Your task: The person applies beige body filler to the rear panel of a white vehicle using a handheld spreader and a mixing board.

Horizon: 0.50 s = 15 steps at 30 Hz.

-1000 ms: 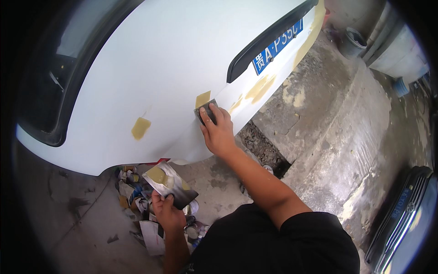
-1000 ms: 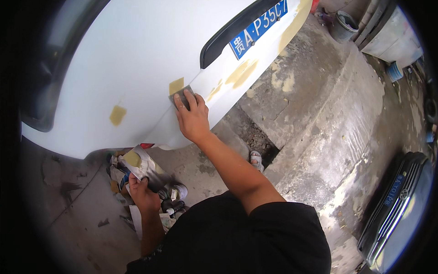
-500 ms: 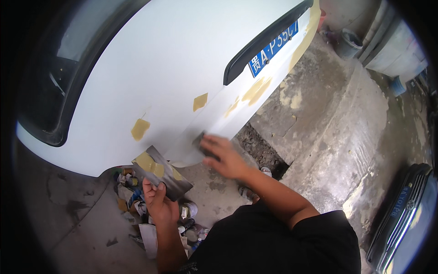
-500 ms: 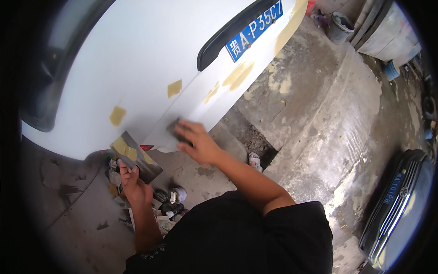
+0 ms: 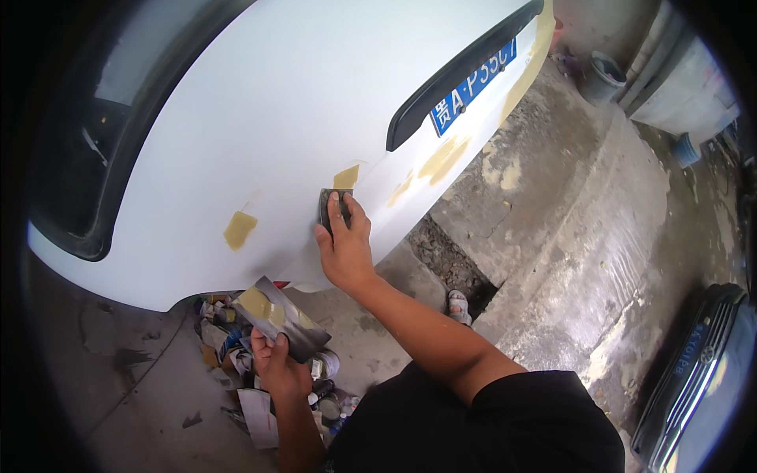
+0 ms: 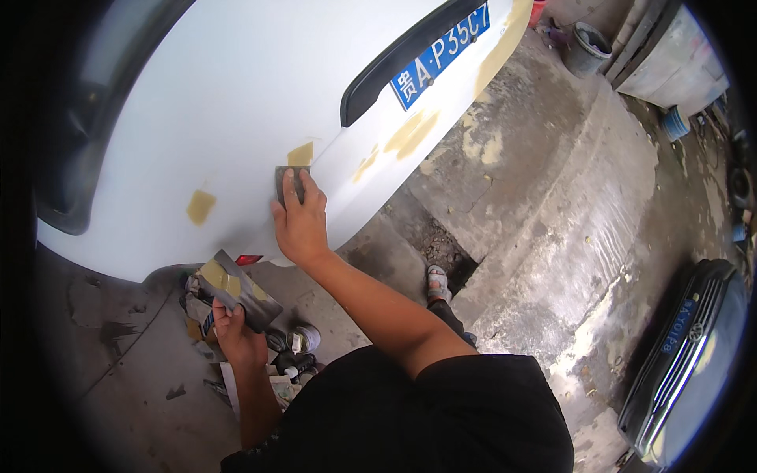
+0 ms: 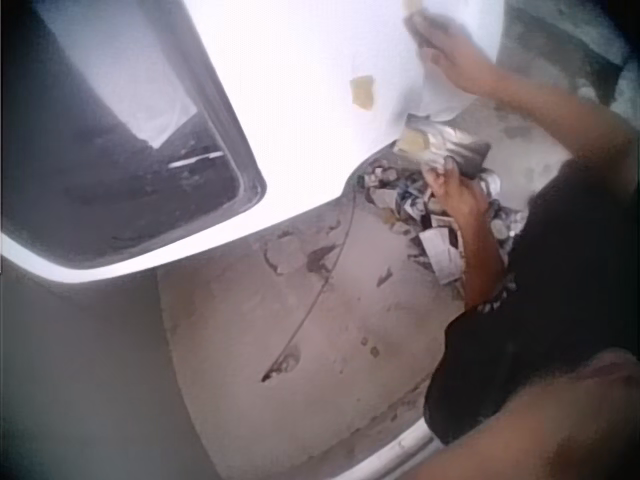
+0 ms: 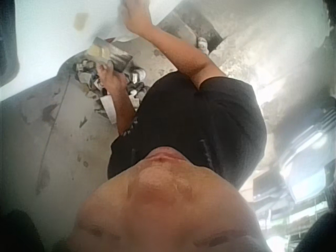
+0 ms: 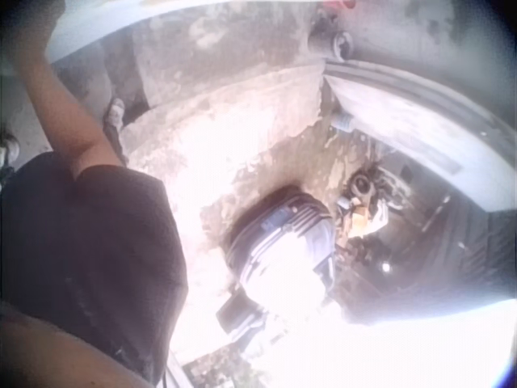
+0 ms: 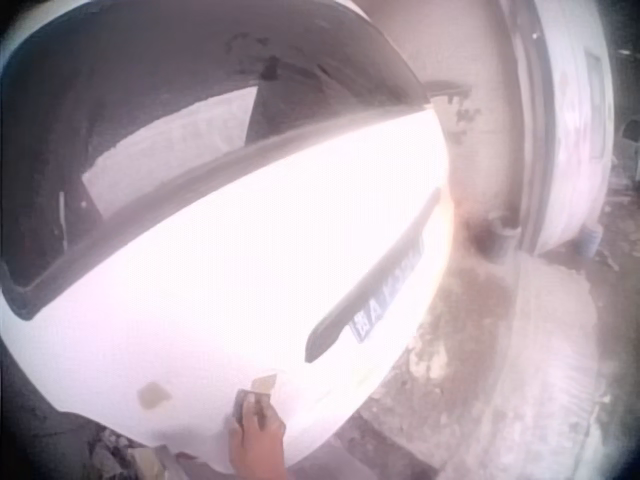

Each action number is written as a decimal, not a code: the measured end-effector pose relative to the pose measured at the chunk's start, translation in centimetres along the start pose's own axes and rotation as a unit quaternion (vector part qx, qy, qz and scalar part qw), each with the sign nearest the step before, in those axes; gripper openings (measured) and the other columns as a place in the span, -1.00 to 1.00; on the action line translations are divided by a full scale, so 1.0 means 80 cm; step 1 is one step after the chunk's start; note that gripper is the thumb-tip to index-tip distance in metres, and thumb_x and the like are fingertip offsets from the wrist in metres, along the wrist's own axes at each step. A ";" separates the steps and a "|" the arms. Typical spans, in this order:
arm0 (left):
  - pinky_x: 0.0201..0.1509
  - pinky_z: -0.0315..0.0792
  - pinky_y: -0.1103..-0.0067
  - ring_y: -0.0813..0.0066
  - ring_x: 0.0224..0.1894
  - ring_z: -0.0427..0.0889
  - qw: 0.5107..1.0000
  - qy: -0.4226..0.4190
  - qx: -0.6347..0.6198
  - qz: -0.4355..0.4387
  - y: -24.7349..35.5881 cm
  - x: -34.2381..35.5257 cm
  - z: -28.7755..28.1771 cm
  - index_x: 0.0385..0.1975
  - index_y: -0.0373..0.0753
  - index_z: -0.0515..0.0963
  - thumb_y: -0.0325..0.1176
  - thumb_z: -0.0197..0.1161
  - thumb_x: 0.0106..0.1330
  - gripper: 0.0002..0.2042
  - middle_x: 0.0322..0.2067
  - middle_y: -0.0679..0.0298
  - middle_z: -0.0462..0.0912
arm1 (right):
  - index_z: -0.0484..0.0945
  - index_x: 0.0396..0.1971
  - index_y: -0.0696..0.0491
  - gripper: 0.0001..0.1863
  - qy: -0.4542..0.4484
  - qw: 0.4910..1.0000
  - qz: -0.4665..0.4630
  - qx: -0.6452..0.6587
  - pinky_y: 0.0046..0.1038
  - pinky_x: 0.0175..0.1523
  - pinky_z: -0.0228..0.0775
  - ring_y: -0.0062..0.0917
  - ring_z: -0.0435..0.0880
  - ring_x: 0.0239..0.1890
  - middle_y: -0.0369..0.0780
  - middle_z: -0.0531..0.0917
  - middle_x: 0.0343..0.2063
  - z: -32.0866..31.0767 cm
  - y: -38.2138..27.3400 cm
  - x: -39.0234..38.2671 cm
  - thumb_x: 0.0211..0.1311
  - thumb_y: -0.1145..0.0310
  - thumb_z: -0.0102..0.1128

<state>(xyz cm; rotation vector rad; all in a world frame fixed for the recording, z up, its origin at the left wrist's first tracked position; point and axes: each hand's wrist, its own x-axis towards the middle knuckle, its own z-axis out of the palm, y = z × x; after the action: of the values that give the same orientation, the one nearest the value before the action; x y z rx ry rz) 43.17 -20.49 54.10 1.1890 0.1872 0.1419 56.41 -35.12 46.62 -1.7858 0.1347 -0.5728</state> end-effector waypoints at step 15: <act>0.27 0.32 0.40 0.39 0.09 0.49 0.999 -0.043 0.008 0.008 -0.007 -0.004 -0.012 0.19 -0.32 0.24 -0.61 0.07 0.29 -0.56 0.05 0.17 0.48 | 0.22 0.30 0.20 -0.39 -0.019 1.000 0.010 0.015 -0.11 0.31 0.13 0.09 0.23 0.20 0.14 0.19 0.25 -0.002 0.017 -0.002 0.29 0.32 0.10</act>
<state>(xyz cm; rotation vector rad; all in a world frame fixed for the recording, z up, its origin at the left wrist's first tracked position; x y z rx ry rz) 42.69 -19.92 53.27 1.2108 0.1042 0.1036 56.42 -35.62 45.33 -1.7635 0.1173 -0.5222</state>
